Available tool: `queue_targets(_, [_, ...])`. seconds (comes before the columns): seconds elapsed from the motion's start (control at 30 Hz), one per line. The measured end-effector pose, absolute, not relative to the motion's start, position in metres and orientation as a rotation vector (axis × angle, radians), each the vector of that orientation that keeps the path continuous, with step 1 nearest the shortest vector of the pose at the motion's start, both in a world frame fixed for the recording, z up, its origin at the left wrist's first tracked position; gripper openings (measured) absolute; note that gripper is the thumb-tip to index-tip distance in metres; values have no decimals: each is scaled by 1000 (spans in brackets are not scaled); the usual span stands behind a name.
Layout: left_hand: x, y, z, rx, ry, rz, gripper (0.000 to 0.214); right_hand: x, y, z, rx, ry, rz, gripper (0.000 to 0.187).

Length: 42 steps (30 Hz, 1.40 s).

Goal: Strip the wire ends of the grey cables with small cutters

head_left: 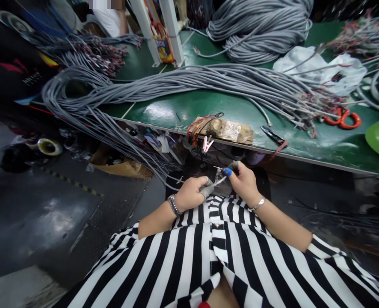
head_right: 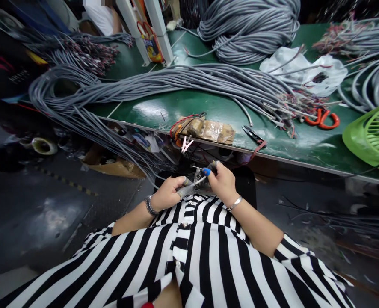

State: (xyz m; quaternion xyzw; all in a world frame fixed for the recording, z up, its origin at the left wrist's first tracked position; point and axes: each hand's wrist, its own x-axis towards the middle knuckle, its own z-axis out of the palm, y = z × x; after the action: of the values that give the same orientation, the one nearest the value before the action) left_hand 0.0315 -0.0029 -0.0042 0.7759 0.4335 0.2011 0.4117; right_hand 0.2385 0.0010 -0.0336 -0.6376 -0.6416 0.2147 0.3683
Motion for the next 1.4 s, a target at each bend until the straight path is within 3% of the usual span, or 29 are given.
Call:
queue_targets(0.3, [39,-2,-8,1347,1183,648,23,257,6,-29,-1423,-1672,757,20])
queue_targets(0.43, [41,-2,-7,1250,1213,730,29,253,1,-39,-1305,-1427,1245,26])
queue_targets(0.57, [45,-4,-11,1248,1171,754,27,230,-3,-34,-1070,-1142,1608,53])
queue_targets(0.67, [48,-5,-15,1275,1161,764,24,217,-3,-24,-1017,-1005,1555,64])
queue_targets(0.9, [48,-6,-14,1232,1205,793,27,215,0,-21,-1073,-837,1476,48])
queue_targets(1.1, [48,-3,-15,1253,1209,815,31,211,4,-14,-1052,-988,1543,56])
queue_targets(1.27, [48,-2,-14,1251,1246,821,31,207,10,-14,-1142,-1040,1397,39])
queue_targets(1.4, [47,-4,-14,1136,1238,897,33,200,14,-11,-1113,-933,1458,37])
